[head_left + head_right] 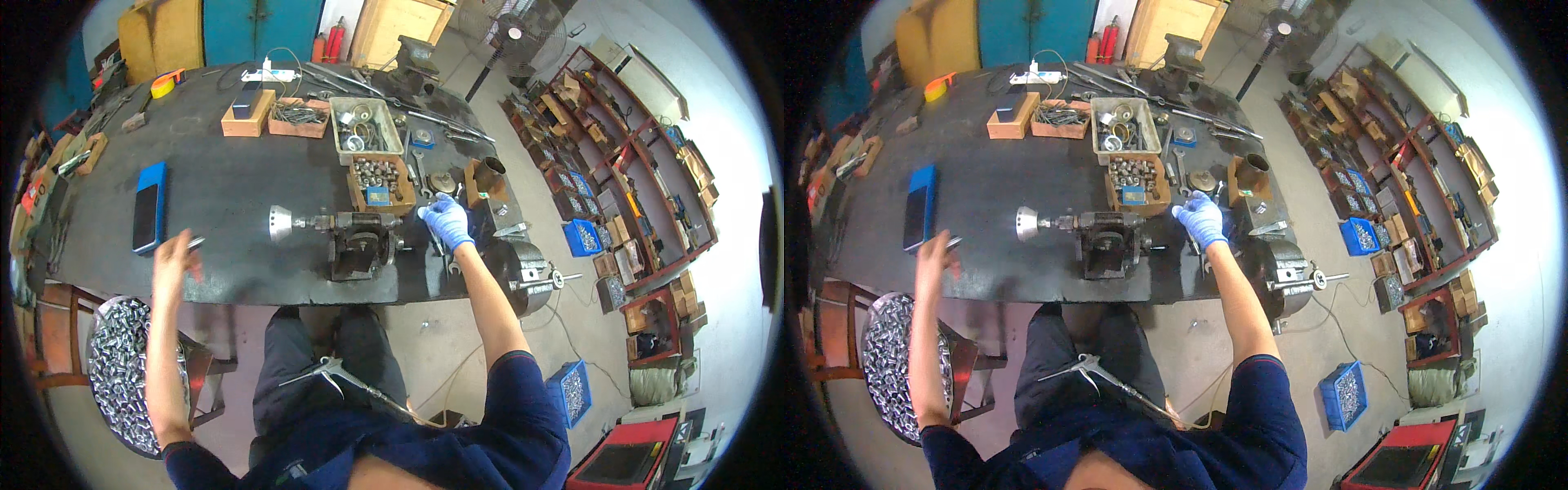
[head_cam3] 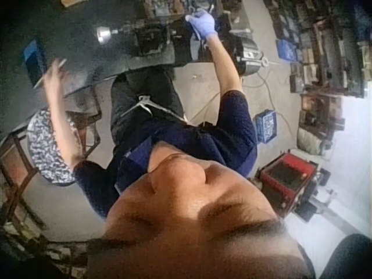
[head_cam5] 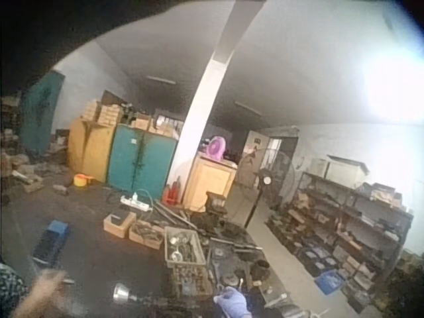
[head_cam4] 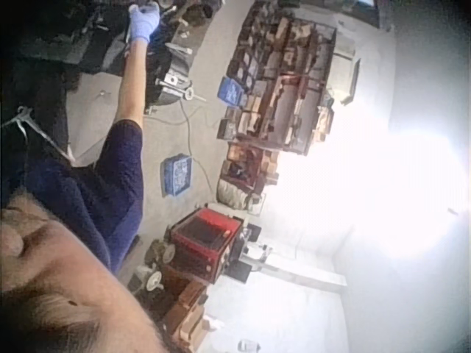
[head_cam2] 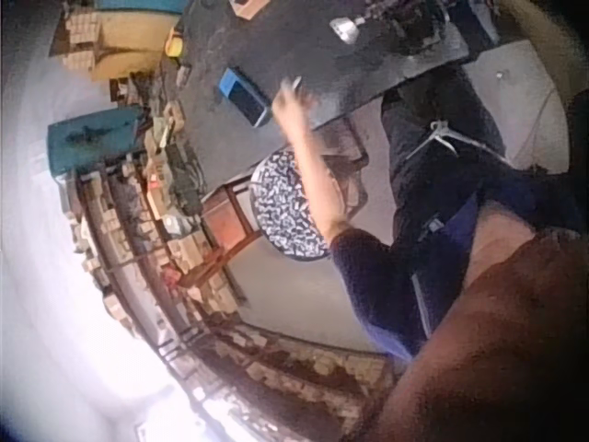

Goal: The person places small metal components into a fixture and secures them with fasteners, using a manual wrench to tighten the assembly.

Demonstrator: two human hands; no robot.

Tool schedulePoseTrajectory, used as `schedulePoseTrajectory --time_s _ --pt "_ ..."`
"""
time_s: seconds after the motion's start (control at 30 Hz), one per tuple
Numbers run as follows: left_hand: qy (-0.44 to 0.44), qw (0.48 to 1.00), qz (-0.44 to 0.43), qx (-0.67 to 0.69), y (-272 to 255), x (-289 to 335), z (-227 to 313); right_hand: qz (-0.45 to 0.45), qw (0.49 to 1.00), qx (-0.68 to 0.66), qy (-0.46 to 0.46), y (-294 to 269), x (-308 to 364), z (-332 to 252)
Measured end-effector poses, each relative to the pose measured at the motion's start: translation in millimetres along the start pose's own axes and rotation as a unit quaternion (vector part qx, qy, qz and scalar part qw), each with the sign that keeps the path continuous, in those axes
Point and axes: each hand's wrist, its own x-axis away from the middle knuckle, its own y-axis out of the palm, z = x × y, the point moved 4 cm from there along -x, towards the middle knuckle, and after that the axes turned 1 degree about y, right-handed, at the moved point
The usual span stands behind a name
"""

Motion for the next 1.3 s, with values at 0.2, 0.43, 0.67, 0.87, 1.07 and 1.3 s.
schedulePoseTrajectory --time_s 0.2,0.43,0.67,0.87,1.07,1.3 --pt "0.089 0.931 0.211 -0.283 -215 55 -70 -0.085 0.983 0.16 0.0 11 -18 4" --pt "0.079 0.749 0.315 -0.578 -313 151 -117 -0.013 0.975 -0.209 -0.068 -25 7 -23" --pt "0.021 0.745 0.201 -0.636 -300 162 -134 -0.109 0.846 -0.5 -0.148 -77 126 -127" --pt "0.087 0.859 0.227 -0.45 -223 159 -64 -0.195 0.835 -0.441 -0.264 -53 180 -188" --pt "0.052 0.968 -0.206 0.135 50 126 33 -0.283 0.81 -0.408 -0.313 -9 231 -249" --pt "0.06 0.922 -0.29 0.251 119 116 33 -0.267 0.844 -0.346 -0.311 4 237 -241"
